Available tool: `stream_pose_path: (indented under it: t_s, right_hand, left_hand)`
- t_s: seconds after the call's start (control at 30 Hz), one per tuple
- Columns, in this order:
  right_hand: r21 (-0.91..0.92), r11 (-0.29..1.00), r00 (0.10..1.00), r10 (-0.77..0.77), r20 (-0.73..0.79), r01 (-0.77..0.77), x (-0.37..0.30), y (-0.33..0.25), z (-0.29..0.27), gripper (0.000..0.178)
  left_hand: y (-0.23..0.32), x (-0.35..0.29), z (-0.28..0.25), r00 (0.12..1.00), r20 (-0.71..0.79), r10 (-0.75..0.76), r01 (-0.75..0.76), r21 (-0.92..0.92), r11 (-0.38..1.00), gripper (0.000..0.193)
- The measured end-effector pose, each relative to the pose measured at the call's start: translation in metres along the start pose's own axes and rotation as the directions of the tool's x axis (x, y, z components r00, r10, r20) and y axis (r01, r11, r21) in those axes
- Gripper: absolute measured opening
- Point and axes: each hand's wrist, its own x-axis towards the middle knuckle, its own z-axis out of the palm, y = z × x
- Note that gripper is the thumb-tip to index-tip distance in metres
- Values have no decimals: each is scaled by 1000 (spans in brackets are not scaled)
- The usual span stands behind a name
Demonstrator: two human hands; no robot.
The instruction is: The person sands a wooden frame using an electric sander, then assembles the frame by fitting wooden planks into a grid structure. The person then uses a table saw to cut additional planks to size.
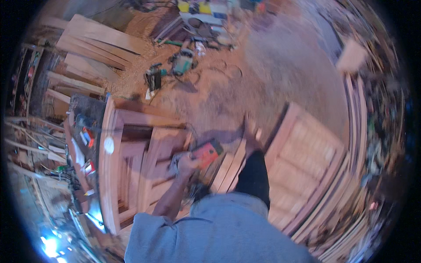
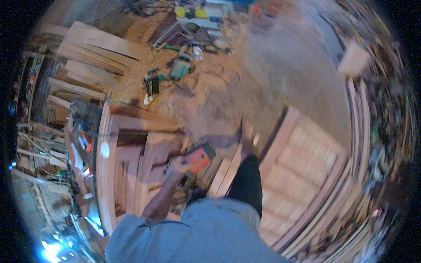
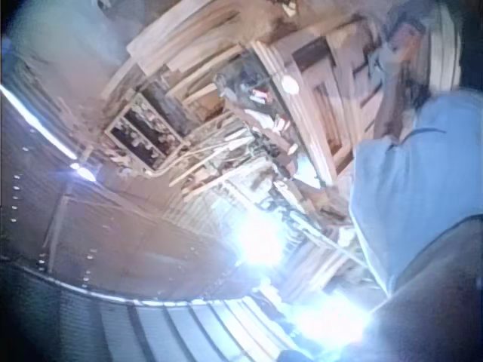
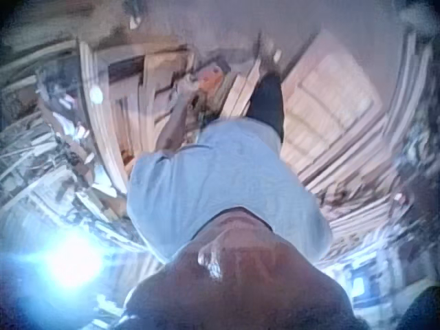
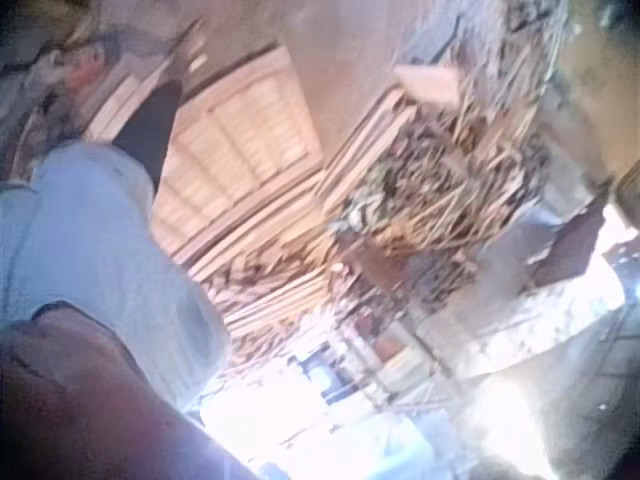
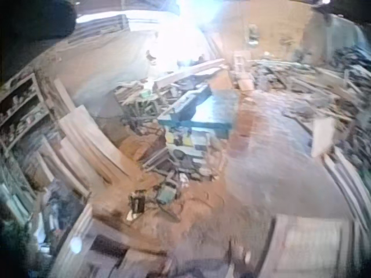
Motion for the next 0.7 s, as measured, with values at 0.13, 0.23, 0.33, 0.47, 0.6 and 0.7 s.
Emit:
stream_pose_path:
  t_s: [0.13, 0.23, 0.33, 0.47, 0.6, 0.7]
  right_hand:
    - [-281, 958, 998, -63, 20, 66, 153, -170, -114, 18]
    - [-456, 876, 985, -174, 3, 157, 284, -300, -130, 21]
    - [-547, 820, 972, -230, -40, 172, 388, -421, -92, 25]
    - [-657, 751, 955, -243, -172, 73, 479, -522, -23, 30]
    - [-737, 670, 916, -234, -325, -90, 539, -494, 7, 36]
    - [-870, 488, 715, -582, -387, -74, 592, -454, 19, 37]
  left_hand:
    - [36, 148, 81, 998, -66, 6, -28, -333, 942, 62]
    - [39, 244, 135, 992, -44, -122, 103, -298, 949, 67]
    - [25, 335, 165, 961, 5, -275, 275, -82, 958, 67]
    - [-3, 449, 170, 945, 195, -262, 294, -156, 943, 79]
    - [-46, 574, 128, 885, 319, -340, 355, 11, 935, 71]
    - [-79, 638, 120, 909, -107, -403, 417, 175, 892, 46]
